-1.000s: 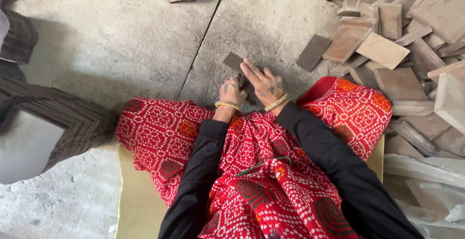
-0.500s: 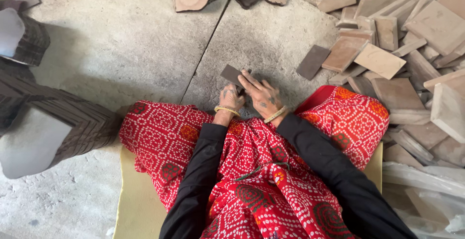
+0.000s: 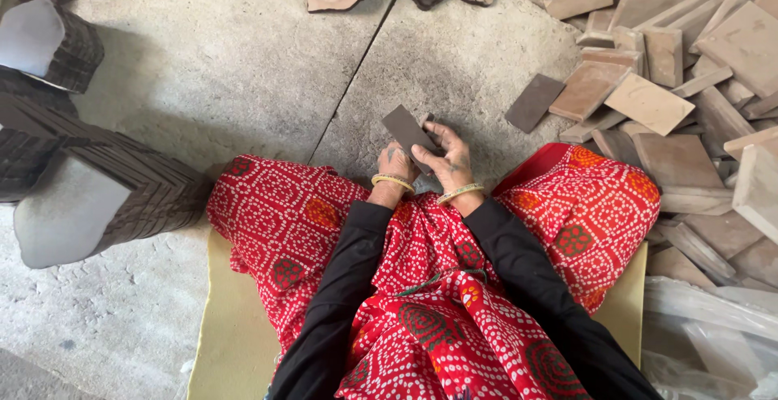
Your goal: The person sits on the floor and smooths small dark stone pieces, rubbing each piece by hand against the concrete floor and turning it over to work different sides, then sets finished pieces on a growing stack beside them.
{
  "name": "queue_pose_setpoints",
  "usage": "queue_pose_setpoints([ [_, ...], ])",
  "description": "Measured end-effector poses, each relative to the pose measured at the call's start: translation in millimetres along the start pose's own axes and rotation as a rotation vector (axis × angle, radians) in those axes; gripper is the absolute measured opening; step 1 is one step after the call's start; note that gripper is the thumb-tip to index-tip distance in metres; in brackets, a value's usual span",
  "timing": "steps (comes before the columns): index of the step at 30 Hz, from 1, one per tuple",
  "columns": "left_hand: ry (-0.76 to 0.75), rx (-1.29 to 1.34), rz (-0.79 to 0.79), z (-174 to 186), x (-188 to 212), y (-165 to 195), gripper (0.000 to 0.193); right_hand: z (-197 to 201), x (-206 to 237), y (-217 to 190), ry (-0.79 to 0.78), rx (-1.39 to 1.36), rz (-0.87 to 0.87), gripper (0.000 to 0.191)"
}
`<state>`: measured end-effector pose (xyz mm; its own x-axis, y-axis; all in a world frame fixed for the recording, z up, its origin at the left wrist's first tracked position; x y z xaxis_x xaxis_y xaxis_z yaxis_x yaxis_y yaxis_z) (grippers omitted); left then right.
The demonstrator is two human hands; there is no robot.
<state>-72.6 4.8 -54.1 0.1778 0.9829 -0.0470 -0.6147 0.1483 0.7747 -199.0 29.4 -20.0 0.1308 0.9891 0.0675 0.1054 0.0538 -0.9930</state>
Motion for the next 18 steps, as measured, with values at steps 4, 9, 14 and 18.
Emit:
queue_pose_setpoints([
  [4, 0.058, 0.007, 0.064, -4, 5, -1, 0.03, 0, -9, -1, -0.045, -0.011, 0.042, 0.028],
  [9, 0.04, -0.076, 0.076, -16, 7, -8, 0.053, 8, -16, -10, 0.061, 0.072, 0.049, 0.021],
  [14, 0.063, 0.054, 0.024, -12, 11, -13, 0.043, -17, -12, -26, -0.099, 0.232, 0.183, 0.016],
  [18, 0.074, -0.036, 0.019, -10, 13, -8, 0.045, -9, -26, -24, -0.015, 0.214, 0.153, 0.024],
])
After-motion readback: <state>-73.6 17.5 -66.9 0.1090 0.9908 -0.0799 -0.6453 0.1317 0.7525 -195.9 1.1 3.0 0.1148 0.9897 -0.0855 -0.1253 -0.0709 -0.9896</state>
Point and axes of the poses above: each hand's wrist, its own x-axis away from the middle knuckle, its own z-axis out of the back of the hand, y = z × x, the point moved 8 cm from there along -x, towards the middle knuckle, and after that the axes turned 7 degrees about z, right-handed, at the moved point
